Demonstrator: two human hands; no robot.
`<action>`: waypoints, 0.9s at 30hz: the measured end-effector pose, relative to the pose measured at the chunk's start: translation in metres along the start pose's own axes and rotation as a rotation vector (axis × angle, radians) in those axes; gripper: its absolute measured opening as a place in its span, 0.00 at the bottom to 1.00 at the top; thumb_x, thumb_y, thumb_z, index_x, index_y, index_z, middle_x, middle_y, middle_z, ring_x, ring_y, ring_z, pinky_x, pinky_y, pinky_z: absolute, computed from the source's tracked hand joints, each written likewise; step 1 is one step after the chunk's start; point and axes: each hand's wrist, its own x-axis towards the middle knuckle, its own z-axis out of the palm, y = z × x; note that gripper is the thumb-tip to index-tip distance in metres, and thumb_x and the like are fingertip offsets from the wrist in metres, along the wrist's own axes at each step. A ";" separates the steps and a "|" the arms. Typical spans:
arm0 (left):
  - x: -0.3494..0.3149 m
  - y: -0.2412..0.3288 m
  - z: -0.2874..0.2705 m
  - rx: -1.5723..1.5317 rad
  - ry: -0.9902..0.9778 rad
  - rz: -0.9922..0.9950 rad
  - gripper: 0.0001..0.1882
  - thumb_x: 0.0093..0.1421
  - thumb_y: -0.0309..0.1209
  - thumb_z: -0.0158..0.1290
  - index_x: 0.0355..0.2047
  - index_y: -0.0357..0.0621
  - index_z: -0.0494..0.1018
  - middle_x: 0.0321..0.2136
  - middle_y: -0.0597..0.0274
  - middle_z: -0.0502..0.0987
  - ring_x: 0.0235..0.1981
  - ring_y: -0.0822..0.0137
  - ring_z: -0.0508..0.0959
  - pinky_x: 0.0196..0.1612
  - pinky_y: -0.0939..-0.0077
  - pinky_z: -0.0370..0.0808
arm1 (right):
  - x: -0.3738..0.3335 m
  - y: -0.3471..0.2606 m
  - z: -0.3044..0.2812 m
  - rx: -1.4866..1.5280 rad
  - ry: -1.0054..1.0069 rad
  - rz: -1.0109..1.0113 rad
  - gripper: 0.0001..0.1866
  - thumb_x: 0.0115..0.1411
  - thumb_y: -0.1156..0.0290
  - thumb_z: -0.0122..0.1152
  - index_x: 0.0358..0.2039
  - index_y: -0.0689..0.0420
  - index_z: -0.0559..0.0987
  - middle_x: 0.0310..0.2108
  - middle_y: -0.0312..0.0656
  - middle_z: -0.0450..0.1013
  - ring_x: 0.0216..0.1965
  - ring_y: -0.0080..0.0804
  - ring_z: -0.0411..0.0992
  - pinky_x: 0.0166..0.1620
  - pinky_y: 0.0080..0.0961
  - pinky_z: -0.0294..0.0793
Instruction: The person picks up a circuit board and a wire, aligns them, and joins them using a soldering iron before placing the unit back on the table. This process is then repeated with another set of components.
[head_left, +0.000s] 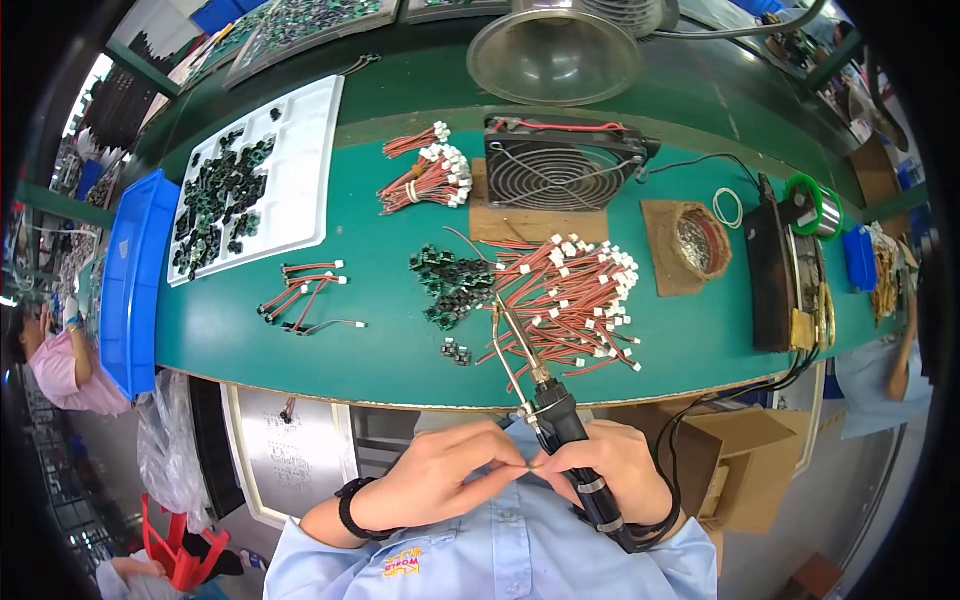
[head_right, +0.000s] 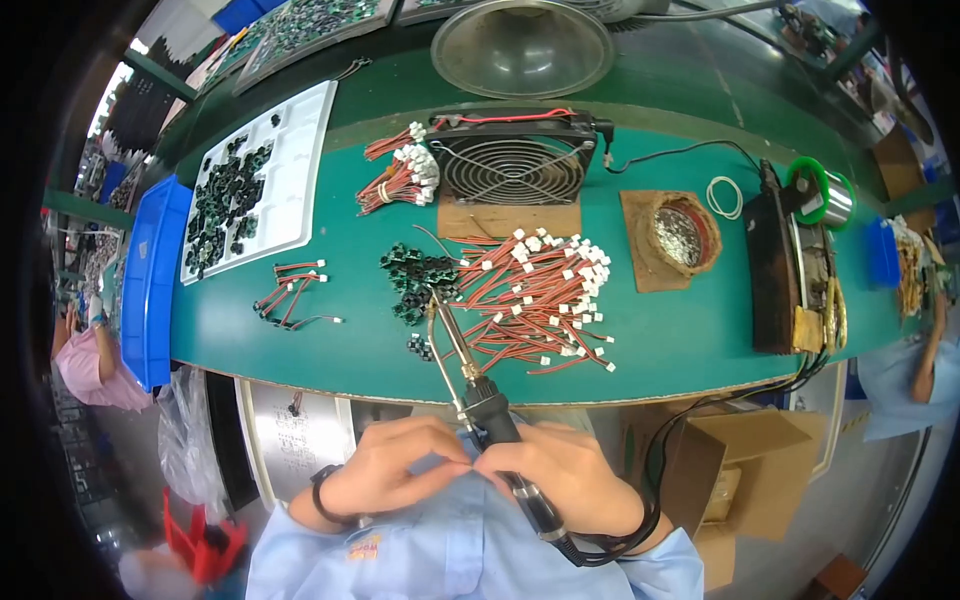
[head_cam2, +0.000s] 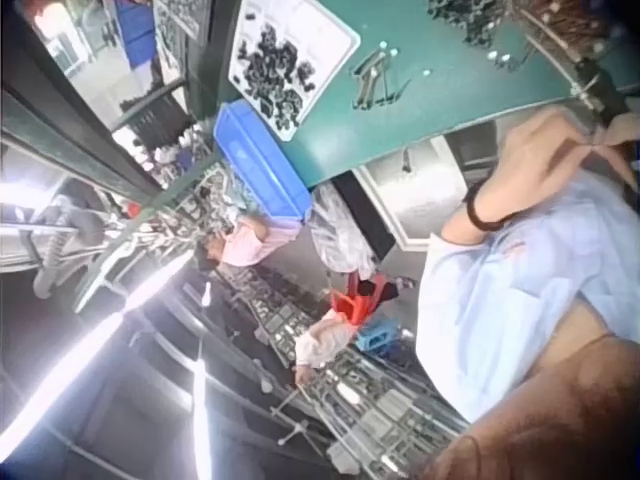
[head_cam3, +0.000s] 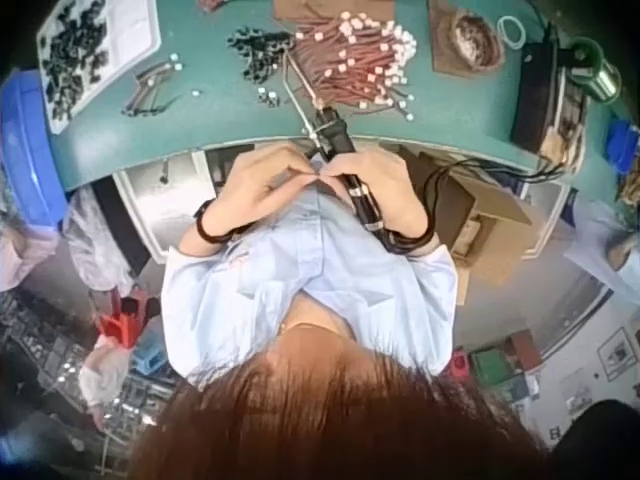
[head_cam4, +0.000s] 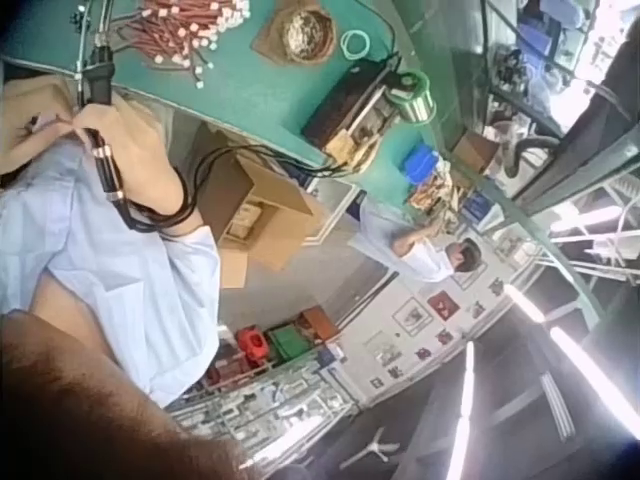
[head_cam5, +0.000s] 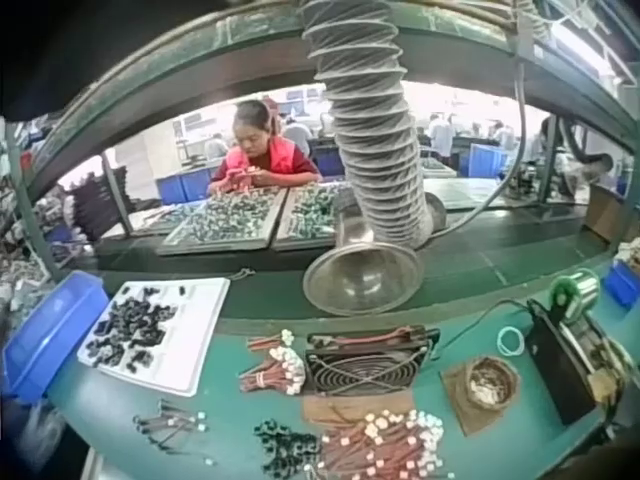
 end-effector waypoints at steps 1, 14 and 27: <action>0.000 -0.002 0.002 0.049 0.008 -0.014 0.08 0.48 0.21 0.59 0.28 0.40 0.73 0.27 0.59 0.75 0.27 0.62 0.76 0.29 0.74 0.72 | 0.001 0.000 0.001 0.004 -0.006 -0.004 0.17 0.43 0.83 0.68 0.32 0.54 0.73 0.22 0.38 0.74 0.21 0.28 0.73 0.24 0.20 0.71; -0.001 -0.014 -0.004 0.025 0.070 0.006 0.07 0.49 0.19 0.57 0.30 0.40 0.73 0.28 0.59 0.76 0.28 0.60 0.77 0.29 0.74 0.73 | 0.002 0.014 0.019 0.137 0.075 0.084 0.18 0.45 0.86 0.65 0.34 0.55 0.69 0.24 0.42 0.75 0.24 0.30 0.75 0.29 0.21 0.73; 0.027 -0.058 -0.016 0.698 0.362 -0.037 0.12 0.44 0.23 0.60 0.32 0.38 0.73 0.34 0.55 0.71 0.31 0.57 0.73 0.31 0.69 0.71 | -0.008 0.026 0.009 0.248 0.296 0.229 0.20 0.49 0.86 0.63 0.35 0.58 0.62 0.28 0.50 0.74 0.33 0.35 0.76 0.37 0.26 0.76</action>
